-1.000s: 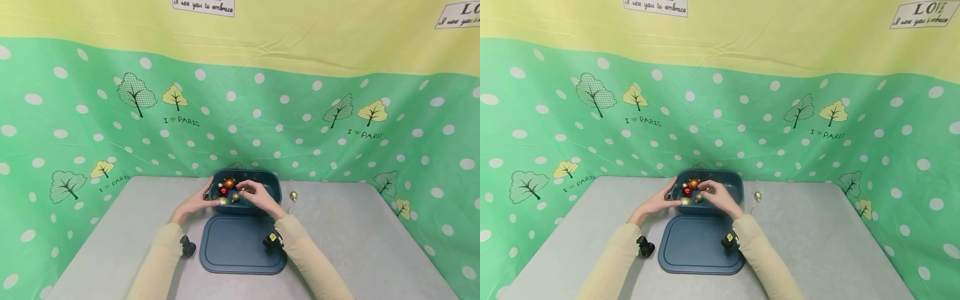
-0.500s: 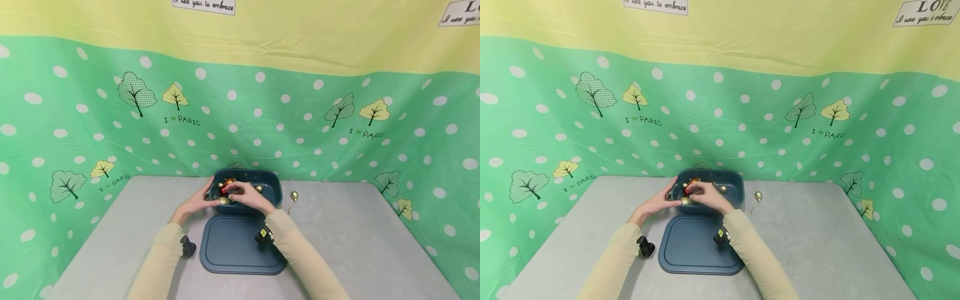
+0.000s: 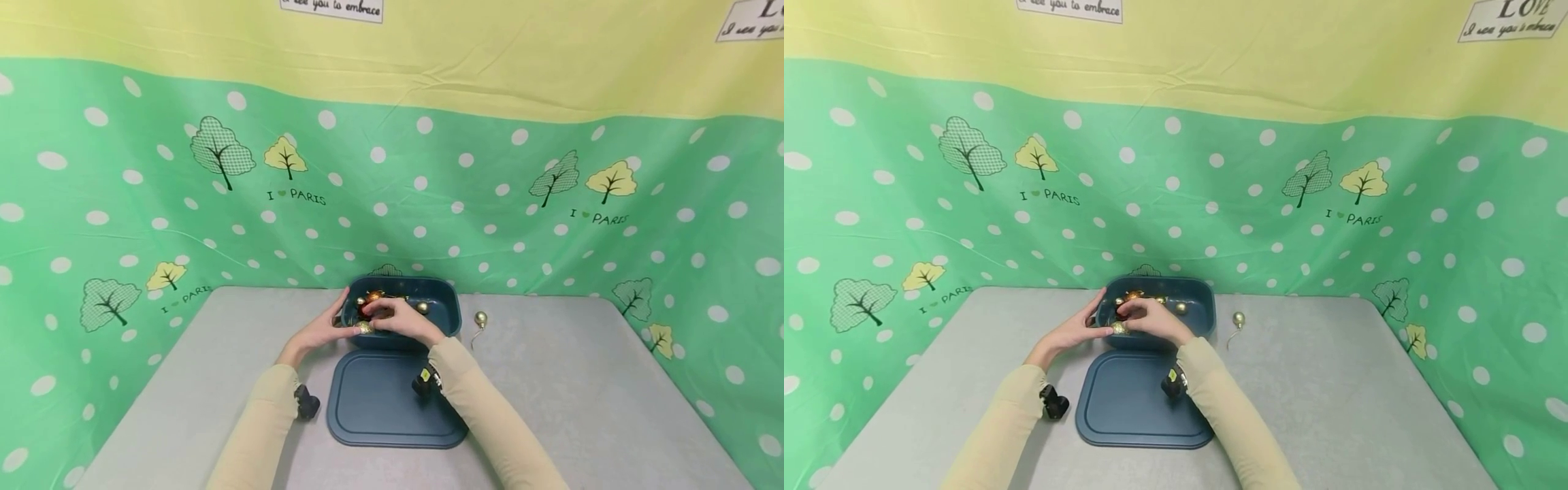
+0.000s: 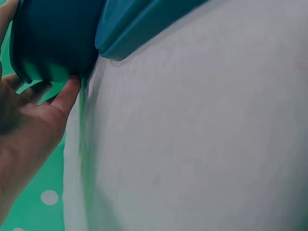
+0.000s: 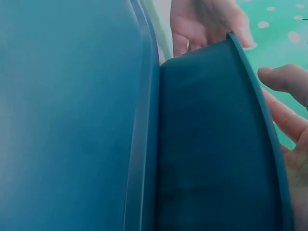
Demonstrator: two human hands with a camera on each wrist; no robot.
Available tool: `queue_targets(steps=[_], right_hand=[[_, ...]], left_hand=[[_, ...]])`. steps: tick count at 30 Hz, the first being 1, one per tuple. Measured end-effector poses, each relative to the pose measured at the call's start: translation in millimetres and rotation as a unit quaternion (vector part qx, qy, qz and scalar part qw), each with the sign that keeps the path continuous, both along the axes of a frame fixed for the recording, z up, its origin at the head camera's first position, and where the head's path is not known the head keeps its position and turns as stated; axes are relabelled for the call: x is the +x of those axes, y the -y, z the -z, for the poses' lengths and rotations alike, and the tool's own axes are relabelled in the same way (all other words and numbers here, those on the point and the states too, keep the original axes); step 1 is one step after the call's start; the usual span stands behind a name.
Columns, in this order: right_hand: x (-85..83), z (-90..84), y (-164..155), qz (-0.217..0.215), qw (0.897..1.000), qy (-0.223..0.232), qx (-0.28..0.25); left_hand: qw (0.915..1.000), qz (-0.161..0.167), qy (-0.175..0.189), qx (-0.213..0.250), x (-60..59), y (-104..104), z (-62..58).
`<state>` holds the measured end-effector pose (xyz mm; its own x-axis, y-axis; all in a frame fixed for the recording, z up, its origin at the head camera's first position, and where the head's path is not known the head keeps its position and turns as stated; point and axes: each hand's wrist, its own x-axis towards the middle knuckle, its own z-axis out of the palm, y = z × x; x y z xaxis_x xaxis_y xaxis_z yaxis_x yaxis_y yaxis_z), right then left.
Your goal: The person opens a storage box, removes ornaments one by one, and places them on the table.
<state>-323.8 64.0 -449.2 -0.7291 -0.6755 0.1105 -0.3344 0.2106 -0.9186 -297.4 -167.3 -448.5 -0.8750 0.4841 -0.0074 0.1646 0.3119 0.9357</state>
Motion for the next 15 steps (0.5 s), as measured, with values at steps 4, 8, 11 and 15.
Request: queue_targets(steps=[4,8,11,15], right_hand=[[-4.4,2.7,1.3,0.005,1.000,0.017,0.018],[-7.8,4.3,3.4,0.006,0.999,0.026,0.035],[-9.3,4.0,5.4,-0.004,0.998,0.018,0.054],[-10.3,3.5,8.3,-0.019,0.997,0.012,0.079]], left_hand=[[1.0000,-0.001,0.001,-0.005,0.4,0.3,-1.0],[1.0000,0.000,0.005,-0.006,1.7,0.2,-1.7],[1.0000,0.000,0.003,-0.007,2.6,0.6,-1.5],[1.0000,-0.001,-0.001,-0.008,3.1,0.9,-0.7]])
